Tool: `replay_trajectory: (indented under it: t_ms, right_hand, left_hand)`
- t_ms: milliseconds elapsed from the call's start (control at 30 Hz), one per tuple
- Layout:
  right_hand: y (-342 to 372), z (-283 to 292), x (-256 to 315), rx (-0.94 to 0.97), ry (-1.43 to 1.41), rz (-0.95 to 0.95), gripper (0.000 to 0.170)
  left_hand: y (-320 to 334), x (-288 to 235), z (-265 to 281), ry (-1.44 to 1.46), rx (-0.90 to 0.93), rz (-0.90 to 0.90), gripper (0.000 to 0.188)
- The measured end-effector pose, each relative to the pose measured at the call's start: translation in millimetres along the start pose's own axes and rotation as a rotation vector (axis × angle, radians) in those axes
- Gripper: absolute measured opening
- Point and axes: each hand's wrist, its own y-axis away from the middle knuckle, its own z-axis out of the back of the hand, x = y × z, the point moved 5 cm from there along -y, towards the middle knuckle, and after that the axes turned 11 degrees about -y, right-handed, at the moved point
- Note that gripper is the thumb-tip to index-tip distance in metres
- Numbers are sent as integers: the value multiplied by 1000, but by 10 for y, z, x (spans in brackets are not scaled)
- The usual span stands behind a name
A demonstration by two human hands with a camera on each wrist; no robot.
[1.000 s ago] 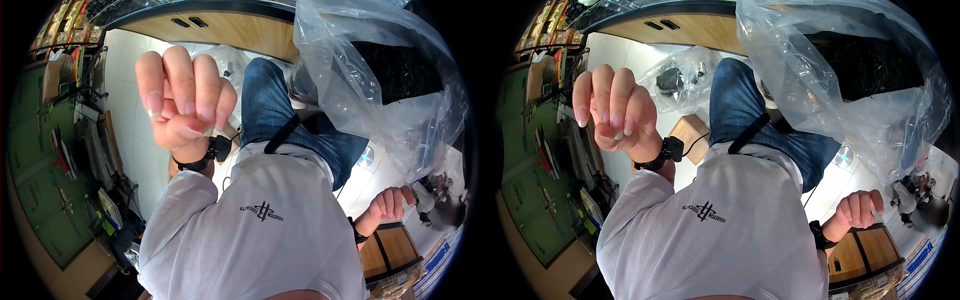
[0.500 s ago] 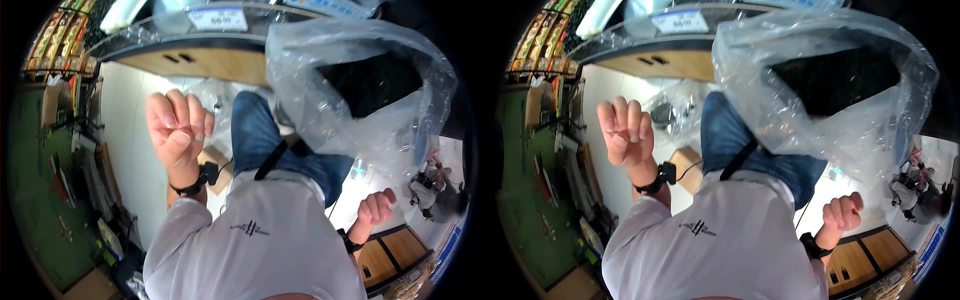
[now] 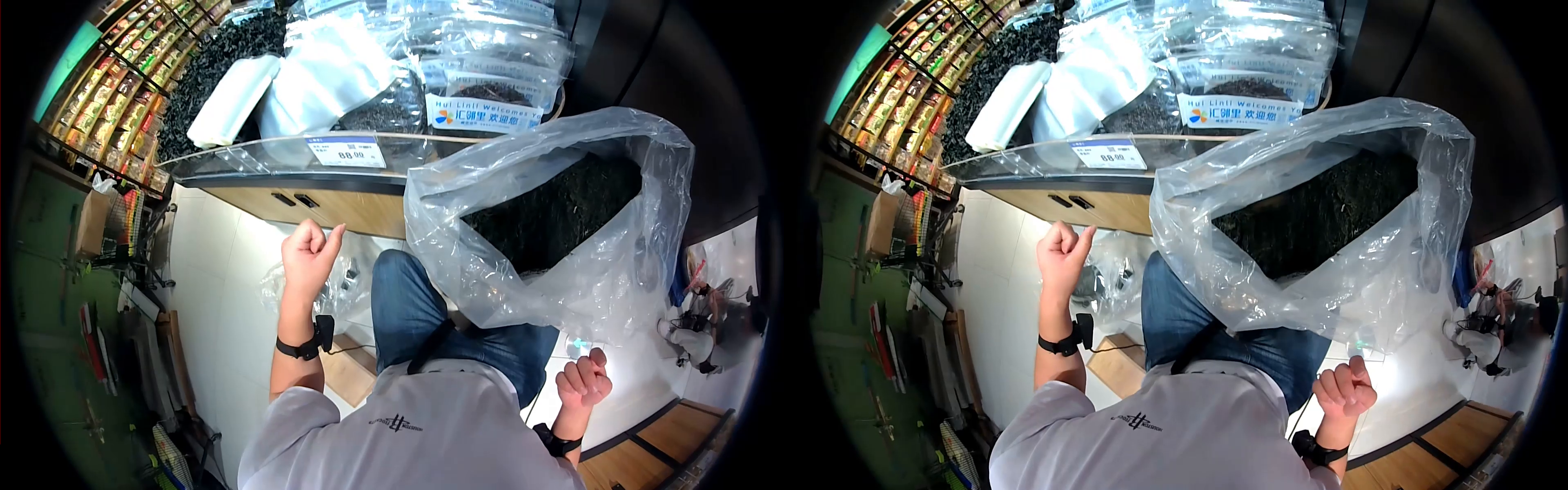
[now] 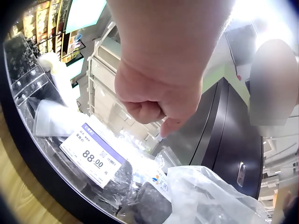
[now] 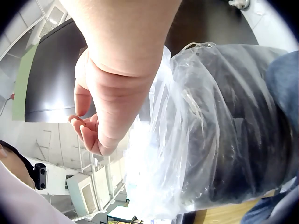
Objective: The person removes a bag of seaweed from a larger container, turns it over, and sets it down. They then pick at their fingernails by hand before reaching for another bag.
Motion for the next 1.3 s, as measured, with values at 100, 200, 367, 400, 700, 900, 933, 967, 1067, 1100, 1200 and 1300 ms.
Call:
replay_trajectory:
  t_ms: [100, 200, 367, 400, 700, 900, 933, 967, 1067, 1100, 1200, 1300]
  right_hand:
    - [13, 18, 17, 12, -14, 11, 36]
    - [33, 33, 38, 7, -14, 22, 36]
    - [54, 20, 46, 3, -4, 30, 35]
    - [50, 20, 44, -1, -2, 30, 36]
    - [146, -50, 8, 17, 37, 56, 43]
    - [297, -116, 53, 22, 66, 110, 42]
    - [314, -124, 58, 23, 69, 114, 41]
    - [327, -122, 68, 22, 68, 119, 41]
    - [358, -112, 101, -7, 73, 141, 39]
    - [356, -112, 103, -17, 75, 144, 37]
    - [325, -113, 113, -25, 79, 147, 32]
    - [291, -112, 130, -14, 89, 133, 28]
  left_hand:
    - [-90, 11, -43, -120, 55, 2, 48]
    - [-251, 47, -80, -188, 55, 20, 45]
    - [-836, -88, -145, -317, 57, -87, 32]
    - [-995, -178, -155, -388, 53, -112, 29]
    - [-2113, -188, -865, -839, 82, -428, 41]
    - [-2352, -80, -1191, -1003, 196, -530, 32]
    - [-2349, -110, -1205, -1005, 199, -521, 26]
    - [-2353, -139, -1215, -1022, 200, -499, 20]
    - [-2373, -77, -1241, -1060, 201, -512, 21]
    - [-2368, -49, -1238, -1061, 202, -513, 21]
    - [-2311, -98, -1176, -1064, 167, -529, 21]
    - [-2338, -86, -1052, -988, 57, -480, 26]
